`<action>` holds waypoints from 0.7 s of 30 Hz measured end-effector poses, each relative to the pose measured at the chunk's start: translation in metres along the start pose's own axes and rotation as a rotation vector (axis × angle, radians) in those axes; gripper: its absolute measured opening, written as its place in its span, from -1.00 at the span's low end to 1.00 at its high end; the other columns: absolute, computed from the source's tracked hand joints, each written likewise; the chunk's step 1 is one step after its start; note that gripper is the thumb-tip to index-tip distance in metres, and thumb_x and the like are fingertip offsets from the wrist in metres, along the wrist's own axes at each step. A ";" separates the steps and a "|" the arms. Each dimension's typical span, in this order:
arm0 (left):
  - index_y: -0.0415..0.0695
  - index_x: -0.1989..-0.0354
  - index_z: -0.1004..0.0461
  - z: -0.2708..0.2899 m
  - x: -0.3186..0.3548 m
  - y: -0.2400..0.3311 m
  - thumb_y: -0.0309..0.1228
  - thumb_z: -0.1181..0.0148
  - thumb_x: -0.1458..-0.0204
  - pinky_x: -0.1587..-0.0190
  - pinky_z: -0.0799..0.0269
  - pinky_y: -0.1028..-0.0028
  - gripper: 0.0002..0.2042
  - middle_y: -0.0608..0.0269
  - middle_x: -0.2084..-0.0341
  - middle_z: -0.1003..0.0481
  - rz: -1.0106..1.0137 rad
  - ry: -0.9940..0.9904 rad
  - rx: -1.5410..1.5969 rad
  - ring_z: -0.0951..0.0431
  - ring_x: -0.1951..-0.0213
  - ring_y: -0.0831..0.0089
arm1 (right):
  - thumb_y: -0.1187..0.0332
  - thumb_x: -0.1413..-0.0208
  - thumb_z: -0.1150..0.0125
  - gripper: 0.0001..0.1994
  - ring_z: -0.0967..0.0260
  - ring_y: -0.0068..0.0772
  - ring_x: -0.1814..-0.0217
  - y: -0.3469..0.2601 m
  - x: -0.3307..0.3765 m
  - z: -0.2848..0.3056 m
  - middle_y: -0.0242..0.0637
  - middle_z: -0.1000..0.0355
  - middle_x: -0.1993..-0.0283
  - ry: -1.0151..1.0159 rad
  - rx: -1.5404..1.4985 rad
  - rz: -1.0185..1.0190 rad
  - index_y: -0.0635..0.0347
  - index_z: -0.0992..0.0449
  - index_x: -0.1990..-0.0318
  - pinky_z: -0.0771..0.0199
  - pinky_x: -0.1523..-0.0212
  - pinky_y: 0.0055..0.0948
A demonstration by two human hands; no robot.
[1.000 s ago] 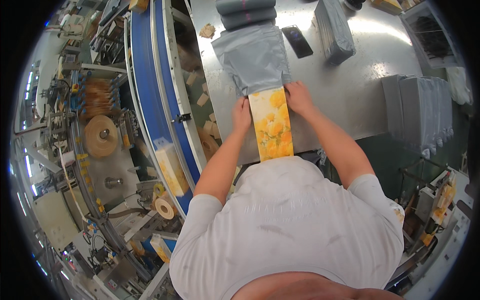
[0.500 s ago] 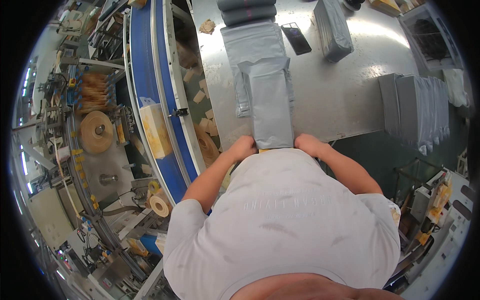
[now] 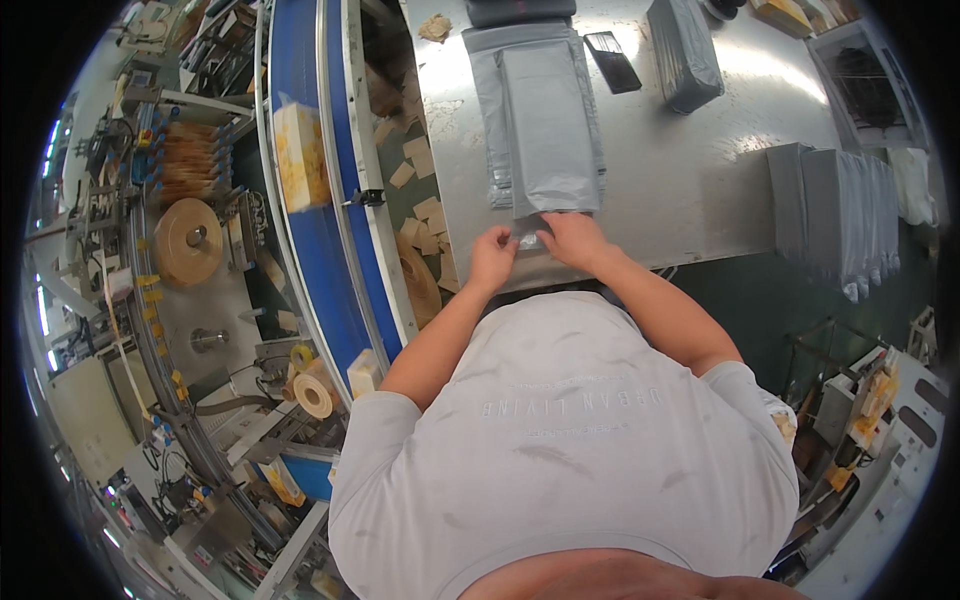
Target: The person repeatedly picks up small yellow boxes from a conveyor belt, places them into gray plastic shipping bags on a metal table, seals the bags, and stacks them.
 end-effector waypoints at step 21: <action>-0.29 0.16 -0.66 -0.006 0.012 0.017 -0.57 -0.30 -0.05 0.13 -0.57 0.29 -0.82 -0.07 0.32 -0.67 -0.241 -0.112 -0.082 -0.70 0.27 0.15 | 0.34 -0.16 -0.31 -0.89 -0.50 0.05 0.23 -0.027 0.019 -0.012 -0.20 -0.47 0.31 0.253 -0.169 0.227 0.10 -0.51 0.33 -0.55 0.25 -0.04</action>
Point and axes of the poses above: each hand's wrist, its own x-axis away from the middle knuckle, its own z-axis out of the back of the hand, y = z × x, the point moved 4 cm from there along -x, towards the middle knuckle
